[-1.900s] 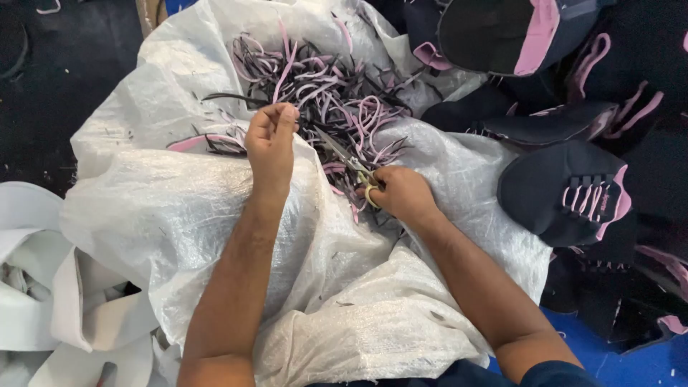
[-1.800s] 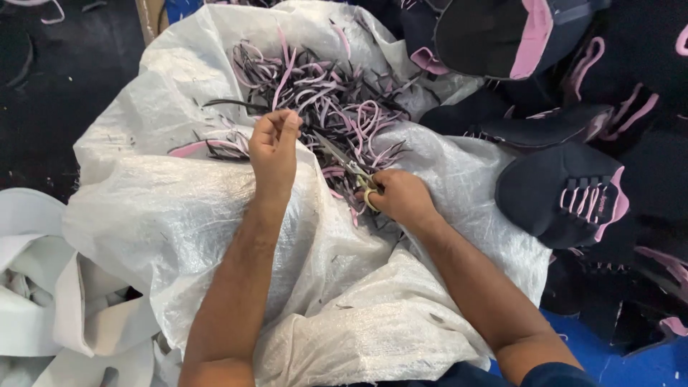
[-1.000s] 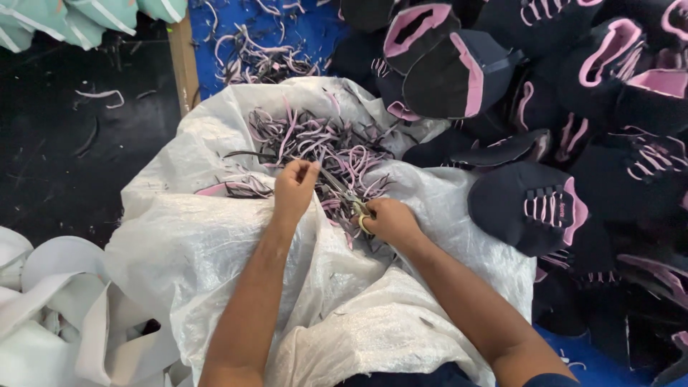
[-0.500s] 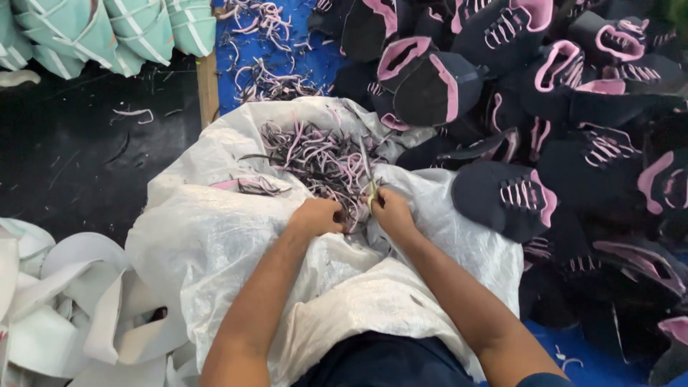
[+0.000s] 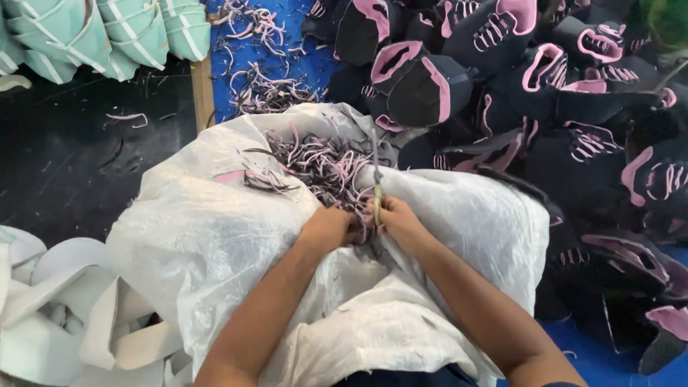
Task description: Trimming excess material from shoe uppers using scissors.
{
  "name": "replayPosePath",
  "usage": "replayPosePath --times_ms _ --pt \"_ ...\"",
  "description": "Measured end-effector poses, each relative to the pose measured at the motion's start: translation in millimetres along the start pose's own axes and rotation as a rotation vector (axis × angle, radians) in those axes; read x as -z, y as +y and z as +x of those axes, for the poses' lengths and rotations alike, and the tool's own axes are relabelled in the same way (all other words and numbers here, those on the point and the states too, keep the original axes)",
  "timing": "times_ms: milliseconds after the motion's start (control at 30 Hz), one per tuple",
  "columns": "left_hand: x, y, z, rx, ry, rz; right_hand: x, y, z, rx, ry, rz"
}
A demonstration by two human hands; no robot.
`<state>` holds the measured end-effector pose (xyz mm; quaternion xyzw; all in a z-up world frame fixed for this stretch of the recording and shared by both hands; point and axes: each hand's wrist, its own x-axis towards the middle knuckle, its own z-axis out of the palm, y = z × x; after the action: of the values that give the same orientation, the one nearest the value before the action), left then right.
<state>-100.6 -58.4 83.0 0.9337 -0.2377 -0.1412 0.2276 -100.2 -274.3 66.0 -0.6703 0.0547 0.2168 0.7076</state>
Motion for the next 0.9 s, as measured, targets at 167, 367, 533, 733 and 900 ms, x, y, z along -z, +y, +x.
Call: replayPosePath --times_ms 167,367,533,733,900 --pt "-6.1 -12.7 7.4 0.014 -0.015 -0.065 19.8 -11.6 6.7 -0.131 0.041 0.197" --pt "-28.5 -31.6 28.5 -0.004 -0.040 -0.025 21.0 -98.4 30.0 -0.112 0.058 0.291" --pt "-22.1 -31.7 36.7 -0.022 -0.021 -0.041 45.6 -107.5 84.9 -0.102 0.011 0.181" --pt "-5.0 -20.7 48.8 -0.024 0.204 -0.238 56.0 -25.9 119.0 -0.117 0.189 0.229" --pt "-41.6 -38.5 98.6 0.316 0.378 -1.093 54.6 -44.7 117.7 -0.207 0.206 0.559"
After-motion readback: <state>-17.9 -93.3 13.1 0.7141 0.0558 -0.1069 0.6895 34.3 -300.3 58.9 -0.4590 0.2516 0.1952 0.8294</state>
